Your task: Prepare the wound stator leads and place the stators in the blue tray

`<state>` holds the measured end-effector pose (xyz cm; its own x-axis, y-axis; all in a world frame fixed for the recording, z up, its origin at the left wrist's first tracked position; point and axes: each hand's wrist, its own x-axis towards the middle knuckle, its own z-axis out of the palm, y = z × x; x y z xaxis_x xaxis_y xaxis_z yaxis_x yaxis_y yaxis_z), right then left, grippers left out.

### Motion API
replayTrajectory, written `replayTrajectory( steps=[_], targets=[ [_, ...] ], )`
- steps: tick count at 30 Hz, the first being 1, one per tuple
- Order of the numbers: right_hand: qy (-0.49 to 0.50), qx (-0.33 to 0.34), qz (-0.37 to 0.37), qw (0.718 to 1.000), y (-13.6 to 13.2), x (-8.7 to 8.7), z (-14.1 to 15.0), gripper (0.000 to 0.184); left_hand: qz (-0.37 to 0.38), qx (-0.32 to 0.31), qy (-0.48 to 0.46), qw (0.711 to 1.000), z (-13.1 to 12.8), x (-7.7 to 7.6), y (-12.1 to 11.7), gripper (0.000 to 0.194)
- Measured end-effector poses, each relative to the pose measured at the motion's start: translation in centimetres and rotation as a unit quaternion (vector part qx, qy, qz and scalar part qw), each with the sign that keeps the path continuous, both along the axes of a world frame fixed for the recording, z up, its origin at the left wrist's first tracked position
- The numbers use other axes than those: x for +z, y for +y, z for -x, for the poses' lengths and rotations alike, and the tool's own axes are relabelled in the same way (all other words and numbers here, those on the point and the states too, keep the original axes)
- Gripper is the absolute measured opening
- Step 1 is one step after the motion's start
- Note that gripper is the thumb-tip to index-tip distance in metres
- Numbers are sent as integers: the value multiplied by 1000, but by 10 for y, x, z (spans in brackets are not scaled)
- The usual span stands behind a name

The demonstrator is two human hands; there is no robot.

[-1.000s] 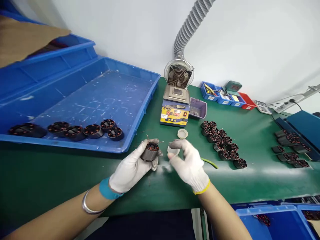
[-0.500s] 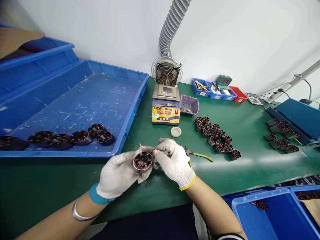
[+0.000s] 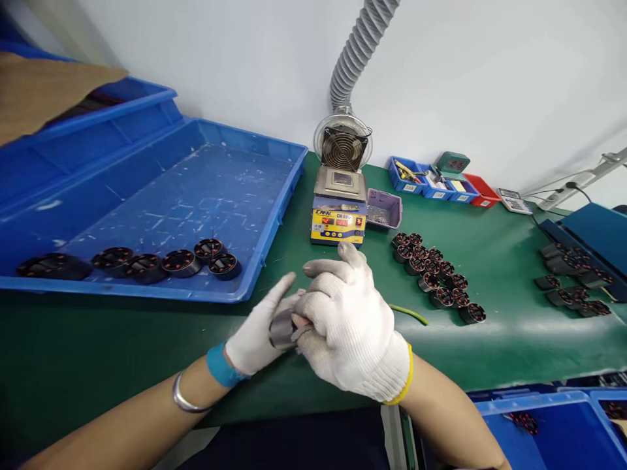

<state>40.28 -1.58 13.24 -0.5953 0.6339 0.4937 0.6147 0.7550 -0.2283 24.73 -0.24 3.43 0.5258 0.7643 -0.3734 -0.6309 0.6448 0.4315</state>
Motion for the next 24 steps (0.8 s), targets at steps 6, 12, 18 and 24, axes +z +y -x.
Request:
replayTrajectory(
  steps=[6, 12, 18, 24],
  targets=[
    [-8, -14, -29, 999, 3, -9, -5, 10, -21, -26, -84, 996, 7, 9, -2, 34],
    [5, 0, 10, 1000, 3, -10, -1, 9, -24, -73, -63, 995, 2, 5, -3, 42],
    [111, -19, 107, 988, 7, -26, -11, 6, -79, -82, 24, 993, -5, 0, -14, 42],
    [376, -157, 238, 882, 9, -50, -34, 18, -34, 16, 44, 998, -4, 7, -10, 37]
  ],
)
